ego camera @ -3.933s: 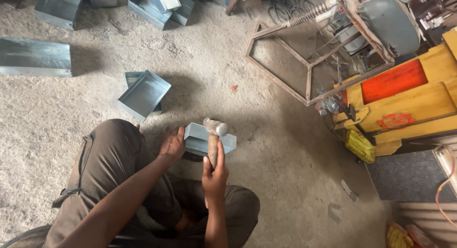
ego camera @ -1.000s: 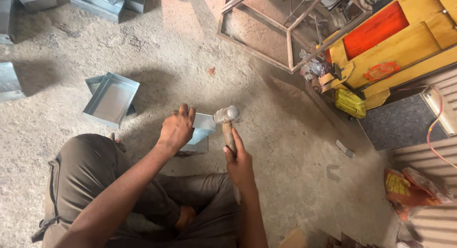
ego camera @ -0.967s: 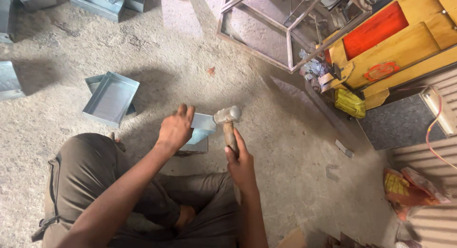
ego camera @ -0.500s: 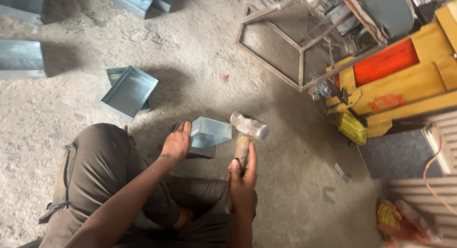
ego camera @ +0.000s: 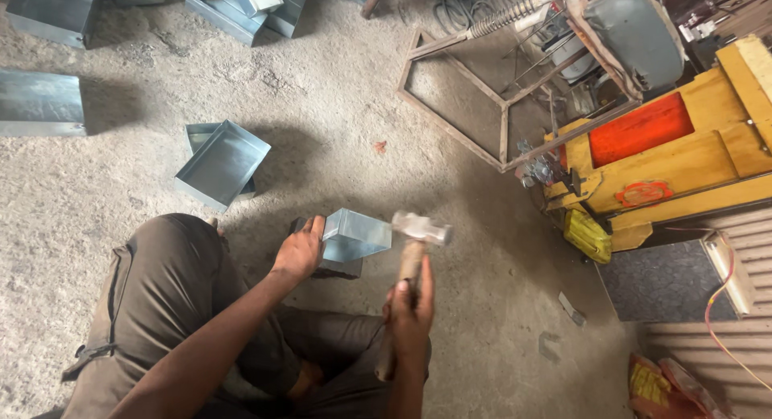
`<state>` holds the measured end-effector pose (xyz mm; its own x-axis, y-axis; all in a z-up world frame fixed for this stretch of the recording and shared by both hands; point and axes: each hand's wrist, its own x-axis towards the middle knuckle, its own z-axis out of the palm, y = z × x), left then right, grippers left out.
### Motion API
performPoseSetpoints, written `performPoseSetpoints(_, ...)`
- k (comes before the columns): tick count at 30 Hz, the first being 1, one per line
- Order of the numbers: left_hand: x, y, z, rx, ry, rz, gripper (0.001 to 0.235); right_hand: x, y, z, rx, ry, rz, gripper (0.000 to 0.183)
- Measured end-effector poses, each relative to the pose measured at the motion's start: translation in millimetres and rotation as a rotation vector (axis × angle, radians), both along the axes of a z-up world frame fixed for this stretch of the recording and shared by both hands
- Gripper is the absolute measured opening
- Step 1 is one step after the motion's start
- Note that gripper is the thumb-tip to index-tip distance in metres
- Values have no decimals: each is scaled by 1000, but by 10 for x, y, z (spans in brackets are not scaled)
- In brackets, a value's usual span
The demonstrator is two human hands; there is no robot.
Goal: The person assembles metal boxes by hammering the edges of sheet metal components together.
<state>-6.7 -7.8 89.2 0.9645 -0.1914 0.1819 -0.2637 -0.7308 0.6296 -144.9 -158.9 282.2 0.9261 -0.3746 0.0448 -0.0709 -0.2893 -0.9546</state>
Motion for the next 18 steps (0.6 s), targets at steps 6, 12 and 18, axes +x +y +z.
performPoseSetpoints(6, 14, -22, -93, -30, -97, 14, 58, -23, -135, -91, 102, -3, 126, 72)
performPoseSetpoints(12, -32, 5, 46, -55, 44, 0, 45, -124, -222, 62, 173, -105, 21, 75)
performPoseSetpoints(18, -37, 13, 49, -57, -26, 19, 46, 24, 25, 40, -182, 86, 110, 68)
